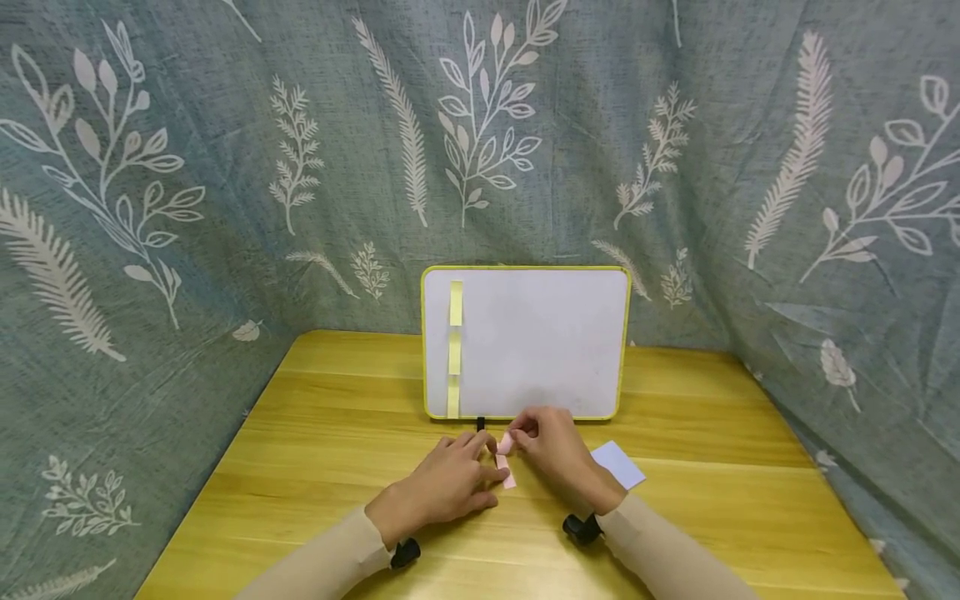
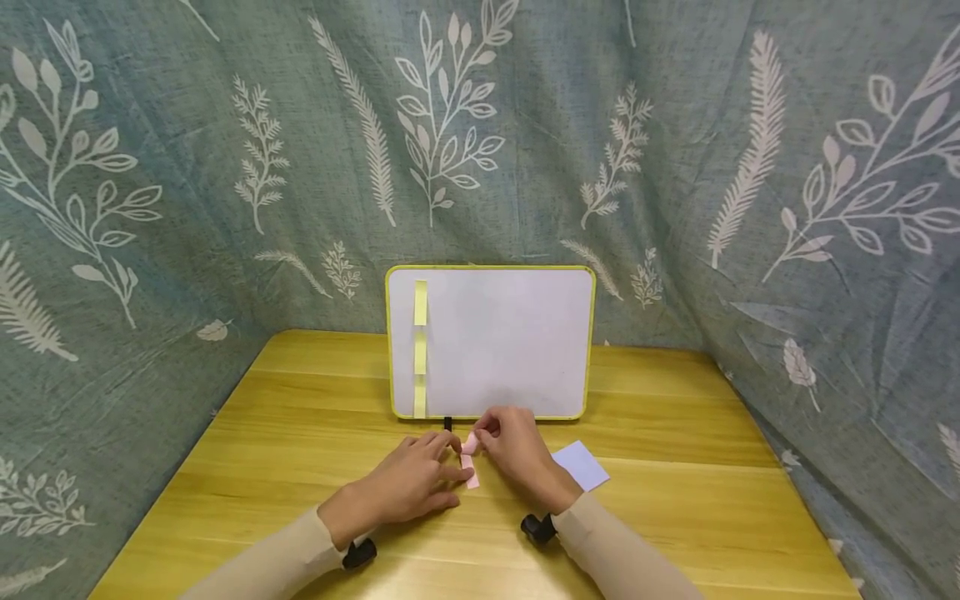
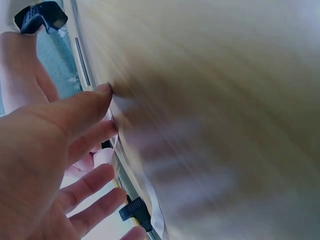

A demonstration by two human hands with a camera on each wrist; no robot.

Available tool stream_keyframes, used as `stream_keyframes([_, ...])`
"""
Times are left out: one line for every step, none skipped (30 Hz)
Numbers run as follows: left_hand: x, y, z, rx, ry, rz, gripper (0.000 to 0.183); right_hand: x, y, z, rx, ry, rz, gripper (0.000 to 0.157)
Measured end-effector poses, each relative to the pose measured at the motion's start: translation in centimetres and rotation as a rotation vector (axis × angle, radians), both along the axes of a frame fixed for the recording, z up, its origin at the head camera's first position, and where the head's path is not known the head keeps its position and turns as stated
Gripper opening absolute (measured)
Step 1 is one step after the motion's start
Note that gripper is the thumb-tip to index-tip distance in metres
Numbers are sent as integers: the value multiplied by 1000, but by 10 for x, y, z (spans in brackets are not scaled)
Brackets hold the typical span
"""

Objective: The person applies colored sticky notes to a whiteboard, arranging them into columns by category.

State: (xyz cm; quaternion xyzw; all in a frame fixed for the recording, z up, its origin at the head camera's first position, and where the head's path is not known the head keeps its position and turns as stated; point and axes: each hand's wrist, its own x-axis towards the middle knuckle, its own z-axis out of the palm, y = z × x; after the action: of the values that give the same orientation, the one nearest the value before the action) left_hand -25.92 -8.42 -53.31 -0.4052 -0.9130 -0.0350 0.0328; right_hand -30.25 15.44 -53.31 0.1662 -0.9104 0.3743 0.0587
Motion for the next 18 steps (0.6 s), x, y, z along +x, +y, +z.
stream_keyframes([1,0,0,-8,15,-3,39,-2,0,0,6,9,-3,12])
stream_keyframes([1,0,0,-18,30,-7,39,-3,-1,0,12,10,-8,12])
stream_keyframes([2,1,0,-27,41,-11,38,-4,-1,-1,15,14,-11,12])
stream_keyframes([2,1,0,-37,48,-14,38,-5,-1,-1,17,16,-15,12])
stream_keyframes([3,1,0,-46,56,-19,37,-6,-1,-2,20,19,-19,12])
stream_keyframes([3,2,0,-56,60,-22,37,-7,-1,-2,21,19,-19,12])
stream_keyframes([3,3,0,-64,60,-25,38,-8,-1,-3,24,22,-19,11])
stream_keyframes([3,3,0,-72,62,-28,39,-8,-2,-3,26,27,-18,11])
stream_keyframes([3,3,0,-77,60,-29,39,-9,-2,-4,27,32,-18,11])
stream_keyframes([3,3,1,-81,56,-30,40,-10,-2,-4,31,37,-18,11])
stream_keyframes([3,3,1,-85,53,-29,41,-10,-2,-4,34,42,-17,11])
stream_keyframes([3,3,2,-87,46,-28,42,-11,-2,-4,37,45,-18,11])
stream_keyframes([3,3,2,-89,38,-28,42,-12,-3,-4,40,47,-20,11])
stream_keyframes([3,3,3,-91,31,-26,42,-12,-3,-4,40,49,-21,11])
stream_keyframes([3,2,4,-94,23,-25,43,-13,-3,-3,42,51,-24,11])
stream_keyframes([2,2,4,-97,14,-24,43,-13,-3,-3,43,54,-26,11])
stream_keyframes([2,1,5,-100,6,-24,43,-14,-4,-2,43,57,-26,11])
stream_keyframes([1,1,5,-104,0,-24,44,-14,-4,-2,42,60,-26,11])
